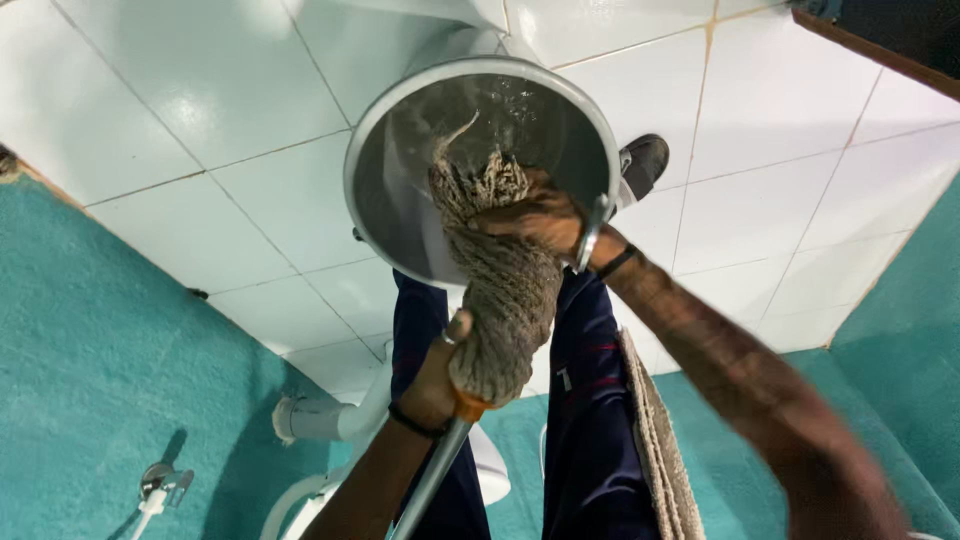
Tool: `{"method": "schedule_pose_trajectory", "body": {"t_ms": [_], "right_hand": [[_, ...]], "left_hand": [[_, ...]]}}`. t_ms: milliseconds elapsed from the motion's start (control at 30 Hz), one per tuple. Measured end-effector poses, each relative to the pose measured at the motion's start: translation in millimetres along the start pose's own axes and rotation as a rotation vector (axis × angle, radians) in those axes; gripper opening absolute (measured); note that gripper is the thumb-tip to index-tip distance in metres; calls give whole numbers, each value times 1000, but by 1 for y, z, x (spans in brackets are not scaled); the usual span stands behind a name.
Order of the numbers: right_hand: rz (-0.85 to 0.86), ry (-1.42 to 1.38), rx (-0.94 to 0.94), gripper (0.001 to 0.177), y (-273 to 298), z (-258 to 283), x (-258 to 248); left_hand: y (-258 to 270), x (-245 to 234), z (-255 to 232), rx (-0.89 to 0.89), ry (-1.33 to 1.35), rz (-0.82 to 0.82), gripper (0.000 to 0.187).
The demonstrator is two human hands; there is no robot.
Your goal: The person cleans the bathroom floor by mopping it with a string mop, repeatedly dipping the mop into a bucket of water and wringing it out by hand.
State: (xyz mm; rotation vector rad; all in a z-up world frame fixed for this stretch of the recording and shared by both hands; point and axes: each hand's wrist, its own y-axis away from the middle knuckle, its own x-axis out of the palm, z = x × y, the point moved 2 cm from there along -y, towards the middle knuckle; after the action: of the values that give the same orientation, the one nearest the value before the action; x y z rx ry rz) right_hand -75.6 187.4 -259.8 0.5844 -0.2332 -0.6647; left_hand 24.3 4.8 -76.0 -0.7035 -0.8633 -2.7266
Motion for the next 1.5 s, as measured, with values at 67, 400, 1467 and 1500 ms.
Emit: {"method": "schedule_pose_trajectory", "body": {"t_ms": [67,400,1467,1500], "right_hand": [[55,444,-263,30,0,9,8],[273,789,236,64,-55,140,-1],[124,-1957,-344,83,15,119,19],[132,-1927,-296,80,18,108,16]], "left_hand": [[0,-8,7,37,-17,-6,67],[-88,-81,-39,708,-1023,-688,77],[-30,43,-12,-124,-20,134,87],[-27,41,-13,-123,-33,79,90]]}}
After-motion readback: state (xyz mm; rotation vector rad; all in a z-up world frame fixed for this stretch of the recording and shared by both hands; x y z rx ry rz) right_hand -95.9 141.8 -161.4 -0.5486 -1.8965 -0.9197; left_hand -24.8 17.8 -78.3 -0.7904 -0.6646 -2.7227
